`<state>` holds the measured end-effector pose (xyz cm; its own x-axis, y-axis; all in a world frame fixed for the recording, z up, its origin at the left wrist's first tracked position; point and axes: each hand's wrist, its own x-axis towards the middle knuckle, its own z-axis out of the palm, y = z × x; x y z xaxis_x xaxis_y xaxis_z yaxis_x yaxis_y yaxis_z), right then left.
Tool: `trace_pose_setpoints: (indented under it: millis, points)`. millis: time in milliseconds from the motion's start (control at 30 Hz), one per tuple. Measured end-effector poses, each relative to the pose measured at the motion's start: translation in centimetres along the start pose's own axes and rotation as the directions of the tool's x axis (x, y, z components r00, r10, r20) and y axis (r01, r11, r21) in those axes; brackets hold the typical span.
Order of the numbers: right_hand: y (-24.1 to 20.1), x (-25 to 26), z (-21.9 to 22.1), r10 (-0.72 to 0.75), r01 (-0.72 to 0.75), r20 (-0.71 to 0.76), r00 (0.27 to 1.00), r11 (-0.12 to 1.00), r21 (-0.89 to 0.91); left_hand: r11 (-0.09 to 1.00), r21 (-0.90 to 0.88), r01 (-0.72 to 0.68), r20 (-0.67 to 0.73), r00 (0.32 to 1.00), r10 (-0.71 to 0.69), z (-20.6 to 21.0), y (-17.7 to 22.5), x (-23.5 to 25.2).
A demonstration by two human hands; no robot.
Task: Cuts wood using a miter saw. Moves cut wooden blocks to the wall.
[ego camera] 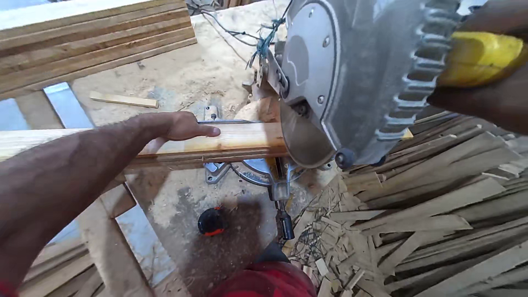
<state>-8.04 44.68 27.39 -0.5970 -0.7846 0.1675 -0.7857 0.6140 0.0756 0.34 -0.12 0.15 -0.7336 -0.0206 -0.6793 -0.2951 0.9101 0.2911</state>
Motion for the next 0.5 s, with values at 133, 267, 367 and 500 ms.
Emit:
trace_pose_setpoints:
  millis: [133,267,367,500]
  points:
    - [0.3,-1.2,1.1,0.084,-0.084,0.006,0.996,0.996,-0.013,1.0,-0.01,0.017,0.022,1.0,-0.016,0.0,-0.2,0.5]
    - [1.8,-3.2,3.0,0.102,-0.101,-0.051,0.993,0.995,0.019,1.0,0.009,0.02,0.019,1.0,-0.021,0.0,-0.3,0.6]
    - [1.9,-3.1,3.0,0.105,-0.105,-0.039,0.994,0.994,0.011,1.0,-0.012,0.017,0.005,1.0,-0.017,0.2,-0.5,0.8]
    - [1.8,-3.1,3.2,0.088,-0.088,-0.054,0.995,0.996,0.004,0.999,-0.03,0.029,0.006,1.0,-0.029,0.1,-0.3,0.6]
